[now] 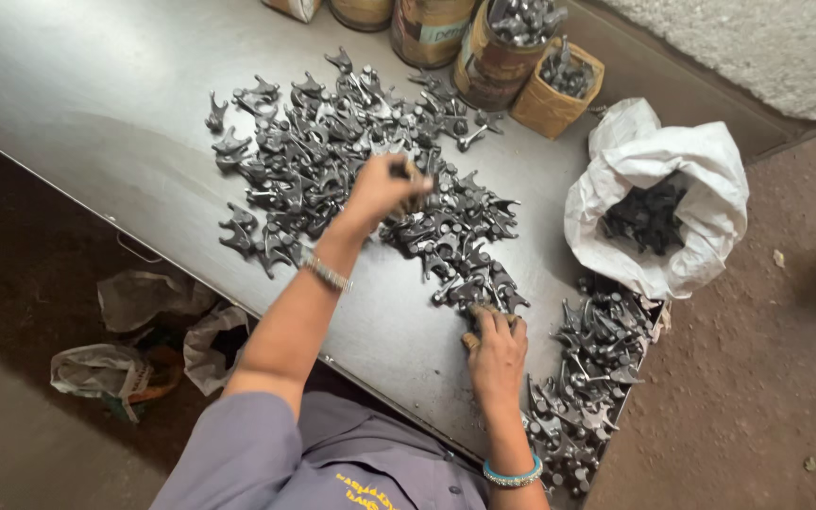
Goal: The person repeatedly picks up small metal castings from a large pile on a metal table, inspects them by hand, and places them into a white sack. The process is continuous and repetitive, with the person handling each casting individually.
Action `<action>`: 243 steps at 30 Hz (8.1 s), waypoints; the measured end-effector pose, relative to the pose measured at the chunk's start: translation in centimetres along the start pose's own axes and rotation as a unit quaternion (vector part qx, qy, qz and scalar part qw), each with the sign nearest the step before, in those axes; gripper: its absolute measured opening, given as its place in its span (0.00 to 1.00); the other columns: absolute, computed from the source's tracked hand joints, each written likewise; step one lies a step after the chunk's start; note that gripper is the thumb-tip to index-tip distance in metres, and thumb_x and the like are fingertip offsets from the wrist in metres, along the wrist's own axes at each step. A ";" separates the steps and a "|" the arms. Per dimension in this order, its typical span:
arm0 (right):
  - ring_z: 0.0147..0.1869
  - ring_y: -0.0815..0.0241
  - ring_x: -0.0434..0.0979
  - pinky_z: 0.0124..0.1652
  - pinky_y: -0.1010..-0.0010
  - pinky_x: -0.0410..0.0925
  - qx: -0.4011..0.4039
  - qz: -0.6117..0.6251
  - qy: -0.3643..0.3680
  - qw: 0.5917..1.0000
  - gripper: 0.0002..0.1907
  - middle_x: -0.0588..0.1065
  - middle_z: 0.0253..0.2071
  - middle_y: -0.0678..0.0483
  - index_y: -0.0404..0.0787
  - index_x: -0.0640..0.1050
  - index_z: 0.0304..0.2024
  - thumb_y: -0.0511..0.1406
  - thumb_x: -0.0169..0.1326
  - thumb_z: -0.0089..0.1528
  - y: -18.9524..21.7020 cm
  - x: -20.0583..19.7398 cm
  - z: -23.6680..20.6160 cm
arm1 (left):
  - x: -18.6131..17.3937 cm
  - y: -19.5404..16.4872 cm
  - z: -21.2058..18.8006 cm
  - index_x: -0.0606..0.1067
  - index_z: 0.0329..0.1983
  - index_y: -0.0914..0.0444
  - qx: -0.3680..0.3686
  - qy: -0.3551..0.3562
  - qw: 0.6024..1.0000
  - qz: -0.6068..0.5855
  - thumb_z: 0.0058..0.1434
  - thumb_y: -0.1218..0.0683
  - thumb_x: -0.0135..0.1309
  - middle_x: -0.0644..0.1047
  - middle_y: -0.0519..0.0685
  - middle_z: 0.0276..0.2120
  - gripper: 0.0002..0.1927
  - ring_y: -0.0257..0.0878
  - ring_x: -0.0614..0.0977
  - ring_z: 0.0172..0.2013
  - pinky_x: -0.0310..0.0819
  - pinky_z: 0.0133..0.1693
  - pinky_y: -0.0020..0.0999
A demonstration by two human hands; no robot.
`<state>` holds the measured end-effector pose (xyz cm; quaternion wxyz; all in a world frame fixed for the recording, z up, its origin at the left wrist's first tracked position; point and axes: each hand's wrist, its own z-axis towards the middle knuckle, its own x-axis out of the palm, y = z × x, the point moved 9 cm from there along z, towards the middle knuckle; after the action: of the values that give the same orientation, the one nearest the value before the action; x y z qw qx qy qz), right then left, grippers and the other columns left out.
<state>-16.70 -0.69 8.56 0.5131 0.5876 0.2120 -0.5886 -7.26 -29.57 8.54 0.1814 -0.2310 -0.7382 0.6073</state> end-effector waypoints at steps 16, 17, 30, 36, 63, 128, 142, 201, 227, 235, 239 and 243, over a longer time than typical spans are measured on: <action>0.53 0.44 0.72 0.53 0.55 0.67 0.009 -0.011 -0.002 1.000 0.17 0.79 0.45 0.50 0.41 0.79 0.45 0.27 0.60 0.53 -1.4 1.0 -3.9 | 3.5 -4.2 4.0 0.78 0.41 0.66 0.153 0.018 0.975 -0.161 0.67 0.57 0.61 0.78 0.46 0.28 0.07 0.29 0.76 0.26 0.69 0.28 0.25; 0.52 0.44 0.72 0.53 0.56 0.67 0.014 0.003 0.002 1.000 0.17 0.79 0.45 0.50 0.40 0.79 0.45 0.26 0.60 0.53 -1.6 0.7 -4.5 | 3.0 -3.6 1.8 0.79 0.42 0.66 0.209 -0.017 0.974 -0.081 0.65 0.58 0.62 0.81 0.45 0.33 0.07 0.28 0.79 0.31 0.73 0.34 0.24; 0.49 0.44 0.72 0.49 0.57 0.67 0.119 0.096 -0.021 0.988 0.27 0.76 0.43 0.45 0.36 0.78 0.47 0.36 0.72 0.47 -3.0 -2.2 -7.5 | 6.0 8.7 -15.2 0.81 0.45 0.62 0.069 -0.020 0.997 0.019 0.59 0.59 0.64 0.85 0.44 0.38 0.11 0.28 0.82 0.34 0.74 0.35 0.23; 0.42 0.52 0.78 0.44 0.63 0.71 0.171 0.179 -0.004 0.969 0.23 0.78 0.41 0.50 0.37 0.77 0.45 0.35 0.72 0.50 -5.4 1.0 -8.4 | 8.9 9.9 -16.1 0.81 0.49 0.62 0.085 0.055 0.993 0.067 0.57 0.61 0.63 0.84 0.47 0.43 0.15 0.30 0.85 0.36 0.79 0.35 0.27; 0.45 0.66 0.78 0.45 0.75 0.73 0.229 0.608 -0.008 0.760 0.25 0.78 0.44 0.54 0.37 0.73 0.50 0.28 0.69 0.53 -8.1 2.7 -10.5 | 15.8 17.0 -19.0 0.80 0.46 0.67 -0.182 0.203 0.930 -0.249 0.67 0.44 0.56 0.82 0.48 0.37 0.21 0.33 0.83 0.38 0.79 0.41 0.28; 0.36 0.70 0.72 0.35 0.80 0.65 0.120 0.509 0.050 0.851 0.12 0.76 0.38 0.54 0.31 0.82 0.47 0.33 0.62 0.65 -4.3 -1.1 -6.9 | 16.0 16.6 -19.6 0.79 0.34 0.63 -0.338 0.228 0.833 -0.374 0.63 0.35 0.49 0.81 0.49 0.26 0.27 0.36 0.82 0.23 0.77 0.23 0.29; 0.43 0.43 0.78 0.44 0.57 0.70 0.151 0.069 0.060 0.984 0.18 0.76 0.41 0.43 0.43 0.80 0.43 0.42 0.69 0.55 -1.9 2.2 -3.6 | 10.5 6.6 -10.7 0.81 0.53 0.52 0.112 0.037 0.938 0.325 0.53 0.51 0.68 0.81 0.55 0.39 0.23 0.54 0.82 0.39 0.76 0.42 0.46; 0.62 0.50 0.74 0.61 0.57 0.67 0.223 0.793 0.010 0.567 0.32 0.74 0.59 0.44 0.39 0.71 0.61 0.24 0.64 0.55 -8.4 2.9 -7.6 | 12.9 14.9 -14.8 0.76 0.61 0.68 -0.130 0.188 0.953 -0.198 0.52 0.69 0.59 0.81 0.50 0.34 0.29 0.35 0.81 0.28 0.79 0.29 0.28; 0.30 0.71 0.72 0.28 0.83 0.65 0.268 0.739 0.036 0.617 0.21 0.77 0.35 0.57 0.32 0.79 0.52 0.37 0.68 0.61 -11.3 6.8 -10.3 | 17.0 18.2 -20.4 0.79 0.47 0.66 -0.315 0.310 0.840 -0.315 0.65 0.50 0.59 0.82 0.50 0.37 0.15 0.35 0.84 0.33 0.82 0.35 0.29; 0.46 0.69 0.79 0.46 0.78 0.73 0.162 0.609 0.100 0.770 0.26 0.80 0.44 0.58 0.32 0.77 0.54 0.36 0.67 0.56 -6.2 1.2 -8.5 | 15.9 17.6 -20.6 0.79 0.47 0.67 -0.343 0.272 0.828 -0.351 0.64 0.36 0.53 0.84 0.52 0.36 0.29 0.37 0.86 0.32 0.84 0.33 0.31; 0.42 0.58 0.75 0.42 0.69 0.68 0.193 0.349 0.065 0.915 0.22 0.79 0.40 0.50 0.37 0.79 0.59 0.36 0.63 0.64 -5.2 -0.1 -5.6 | 14.3 16.9 -20.3 0.79 0.49 0.70 -0.332 0.283 0.808 -0.395 0.65 0.42 0.56 0.84 0.54 0.38 0.25 0.38 0.86 0.33 0.83 0.35 0.32; 0.45 0.43 0.76 0.45 0.57 0.69 0.152 0.075 0.046 0.984 0.24 0.76 0.39 0.43 0.42 0.79 0.54 0.33 0.66 0.54 -2.6 0.3 -4.1 | 12.9 16.6 -19.4 0.80 0.50 0.71 -0.301 0.252 0.827 -0.402 0.67 0.44 0.57 0.84 0.53 0.38 0.24 0.35 0.85 0.30 0.83 0.34 0.32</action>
<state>-16.91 3.68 6.52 0.4502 0.6995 0.0989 -0.5461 -5.29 -4.03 -4.10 0.5106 -0.1023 -0.8405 0.1495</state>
